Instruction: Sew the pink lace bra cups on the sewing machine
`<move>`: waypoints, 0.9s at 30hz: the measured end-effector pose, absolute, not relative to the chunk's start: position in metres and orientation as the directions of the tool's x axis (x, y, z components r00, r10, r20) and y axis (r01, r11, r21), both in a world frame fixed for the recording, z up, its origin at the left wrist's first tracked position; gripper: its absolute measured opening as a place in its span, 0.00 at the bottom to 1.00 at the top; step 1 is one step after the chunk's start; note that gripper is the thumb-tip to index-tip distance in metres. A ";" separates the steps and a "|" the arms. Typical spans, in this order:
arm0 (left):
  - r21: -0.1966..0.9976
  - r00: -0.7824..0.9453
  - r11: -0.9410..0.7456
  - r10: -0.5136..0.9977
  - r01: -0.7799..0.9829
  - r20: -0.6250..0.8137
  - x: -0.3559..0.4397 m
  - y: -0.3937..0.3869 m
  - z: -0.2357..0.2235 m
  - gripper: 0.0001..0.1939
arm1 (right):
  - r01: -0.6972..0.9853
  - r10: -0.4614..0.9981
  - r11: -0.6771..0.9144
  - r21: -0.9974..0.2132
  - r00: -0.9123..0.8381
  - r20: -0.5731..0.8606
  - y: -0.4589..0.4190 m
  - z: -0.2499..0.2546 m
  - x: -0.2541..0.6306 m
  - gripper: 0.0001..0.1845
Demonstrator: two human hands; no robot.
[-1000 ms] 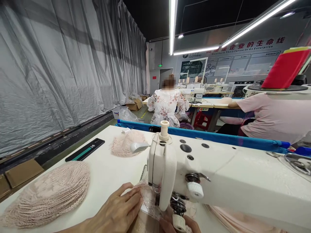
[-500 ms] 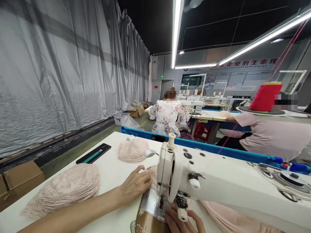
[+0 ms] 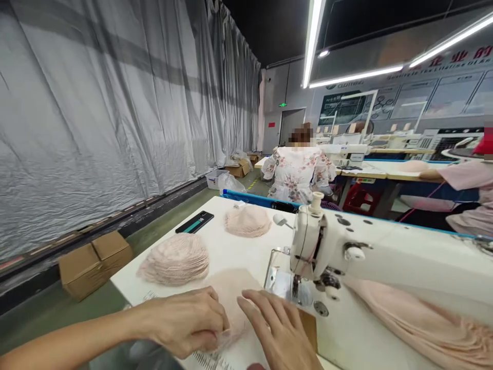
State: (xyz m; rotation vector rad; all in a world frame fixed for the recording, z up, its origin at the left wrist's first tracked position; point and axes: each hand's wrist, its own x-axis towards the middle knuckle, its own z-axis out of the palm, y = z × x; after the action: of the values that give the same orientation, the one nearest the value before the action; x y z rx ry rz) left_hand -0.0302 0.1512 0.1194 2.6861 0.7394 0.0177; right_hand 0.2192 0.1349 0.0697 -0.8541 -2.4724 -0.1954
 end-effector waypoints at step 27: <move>0.722 0.860 0.687 0.318 0.081 -0.399 -0.016 0.009 0.009 0.25 | 0.305 0.533 -0.289 -0.908 -0.736 -0.417 -0.008 0.053 0.236 0.21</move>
State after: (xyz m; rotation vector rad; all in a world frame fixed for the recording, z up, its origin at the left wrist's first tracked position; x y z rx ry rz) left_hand -0.0159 0.0092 0.0086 0.8124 0.5335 0.1397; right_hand 0.2363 -0.0078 0.0525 -1.0606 -1.7682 2.1553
